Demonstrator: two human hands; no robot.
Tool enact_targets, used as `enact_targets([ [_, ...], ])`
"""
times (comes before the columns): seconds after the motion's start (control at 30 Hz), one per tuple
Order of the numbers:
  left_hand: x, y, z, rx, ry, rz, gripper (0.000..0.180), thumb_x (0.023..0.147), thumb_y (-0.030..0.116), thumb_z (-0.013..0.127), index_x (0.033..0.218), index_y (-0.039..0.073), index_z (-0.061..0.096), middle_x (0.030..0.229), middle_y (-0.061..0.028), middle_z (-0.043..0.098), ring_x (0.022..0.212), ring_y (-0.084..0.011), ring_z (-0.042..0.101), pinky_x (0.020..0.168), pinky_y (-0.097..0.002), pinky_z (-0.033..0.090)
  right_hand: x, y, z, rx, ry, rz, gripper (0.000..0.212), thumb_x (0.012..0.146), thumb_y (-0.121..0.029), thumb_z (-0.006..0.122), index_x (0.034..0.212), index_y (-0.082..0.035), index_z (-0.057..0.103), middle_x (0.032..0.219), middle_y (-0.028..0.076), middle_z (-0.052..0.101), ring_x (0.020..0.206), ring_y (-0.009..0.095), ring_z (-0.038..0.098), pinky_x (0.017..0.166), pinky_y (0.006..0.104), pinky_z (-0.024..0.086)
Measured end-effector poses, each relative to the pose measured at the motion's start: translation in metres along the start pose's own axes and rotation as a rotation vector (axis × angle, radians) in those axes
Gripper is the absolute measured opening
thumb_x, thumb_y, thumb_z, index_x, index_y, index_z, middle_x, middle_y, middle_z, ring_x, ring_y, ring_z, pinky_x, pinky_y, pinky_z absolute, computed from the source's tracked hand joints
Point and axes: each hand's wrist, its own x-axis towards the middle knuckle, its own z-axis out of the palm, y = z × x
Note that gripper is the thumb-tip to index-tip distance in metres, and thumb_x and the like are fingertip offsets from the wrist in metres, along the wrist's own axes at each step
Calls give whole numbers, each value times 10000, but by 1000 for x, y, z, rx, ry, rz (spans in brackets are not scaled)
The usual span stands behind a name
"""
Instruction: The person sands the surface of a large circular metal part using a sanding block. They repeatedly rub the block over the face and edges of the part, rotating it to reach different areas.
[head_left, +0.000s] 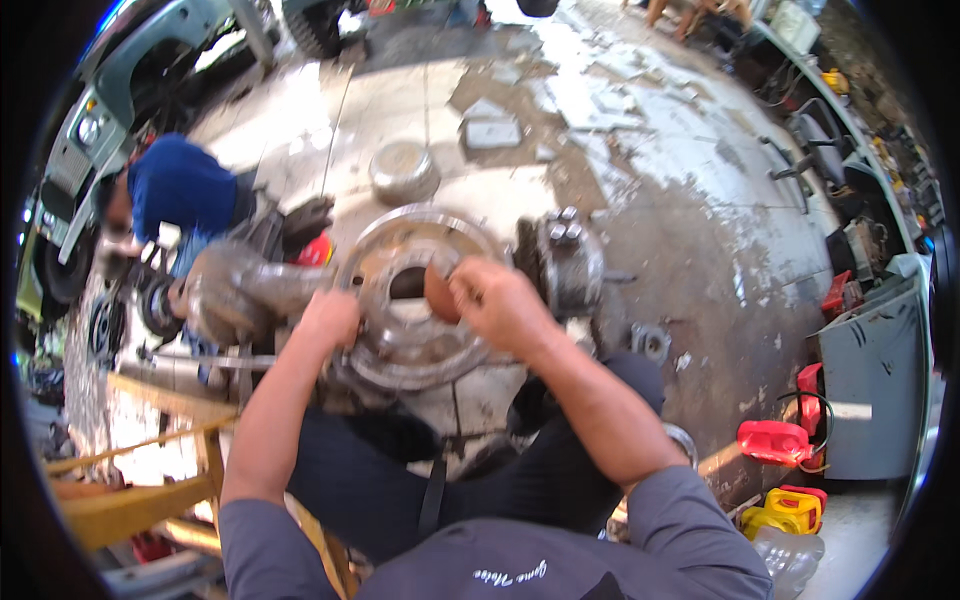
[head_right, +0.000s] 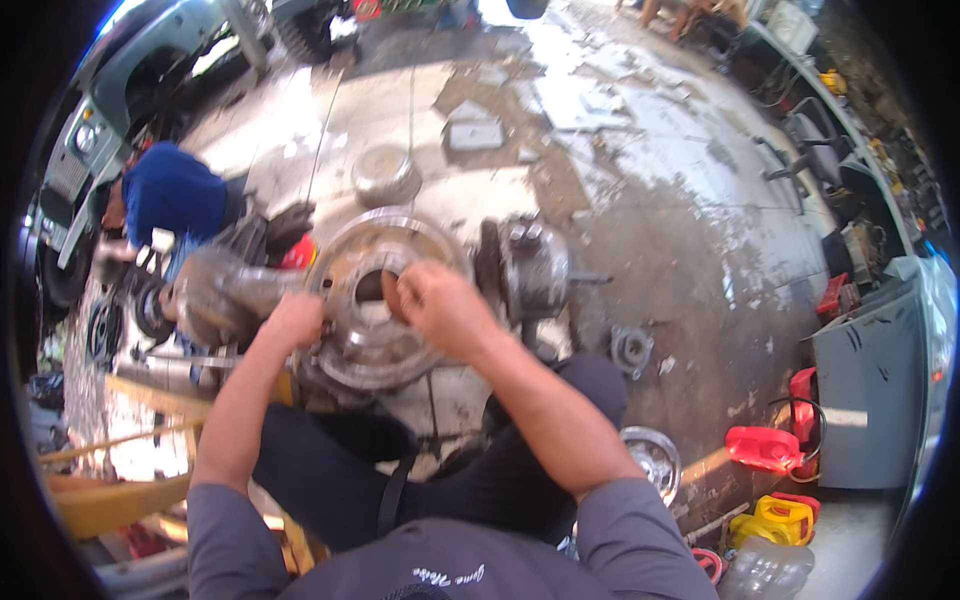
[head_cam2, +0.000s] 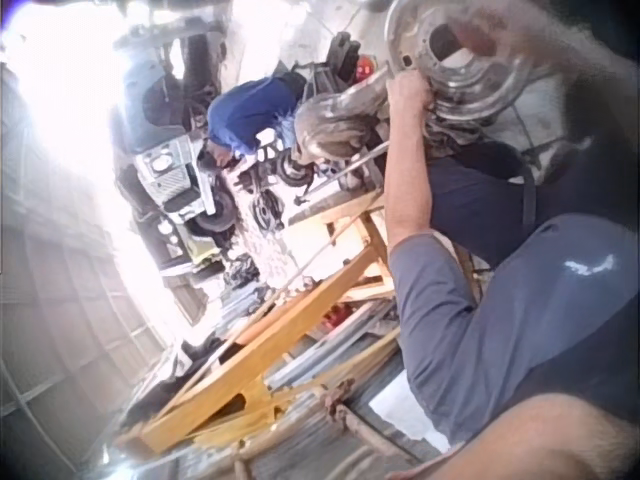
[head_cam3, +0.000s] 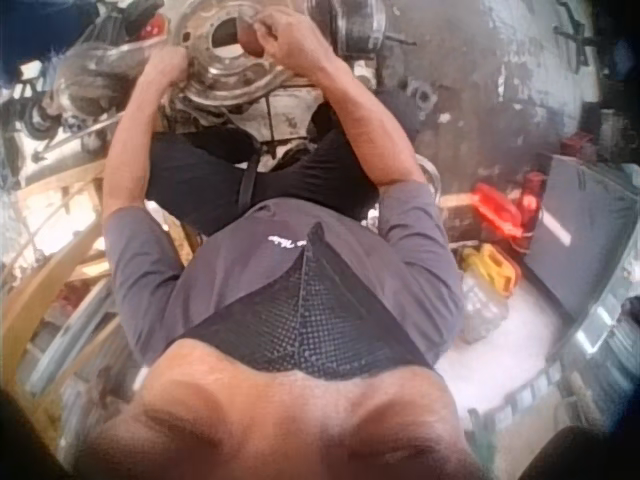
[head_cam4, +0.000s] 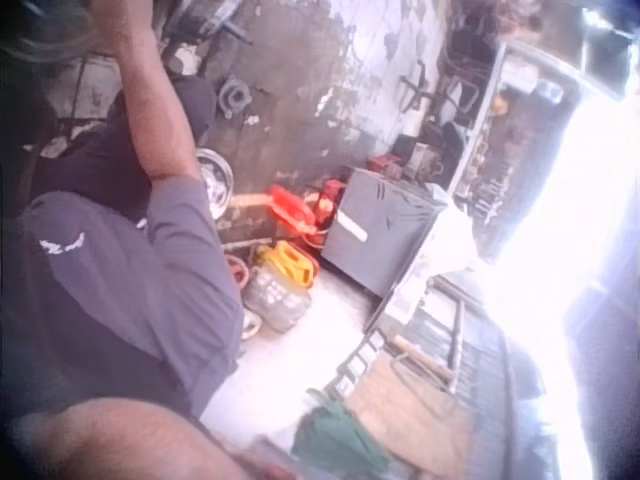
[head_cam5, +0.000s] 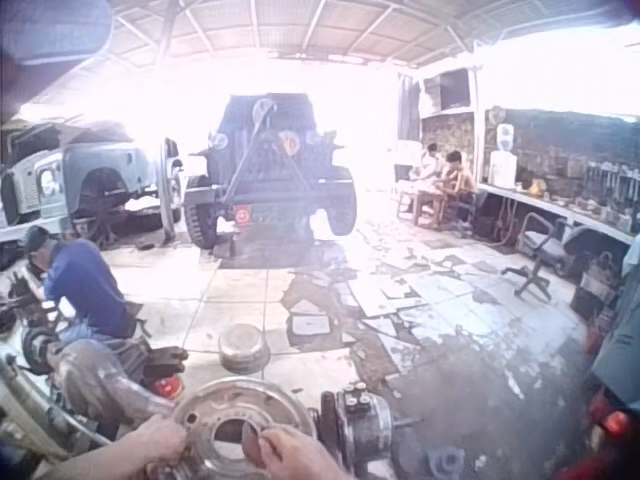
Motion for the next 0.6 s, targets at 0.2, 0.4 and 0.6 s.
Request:
enact_targets([
  [0.2,-2,-17,3,-340,11,127,241,897,227,620,991,27,717,1009,-202,719,990,-398,673,855,-479,537,1,-12,-13,41,58,93,160,943,-128,644,991,21,679,994,210,693,906,394,673,795,418,534],
  [0.4,-28,13,14,-972,404,167,221,963,177,610,1099,8,653,1084,-180,676,1024,-389,627,914,-452,503,4,-19,-10,25,44,31,152,929,-80,649,1018,40,679,1034,209,695,918,402,669,800,402,537],
  [0.6,-23,48,37,-611,470,550,169,922,198,655,1008,53,670,1021,-138,647,1045,-346,603,925,-441,481,3,-17,-13,30,42,63,153,930,-77,643,1019,43,675,1034,209,695,915,402,670,798,404,536],
])
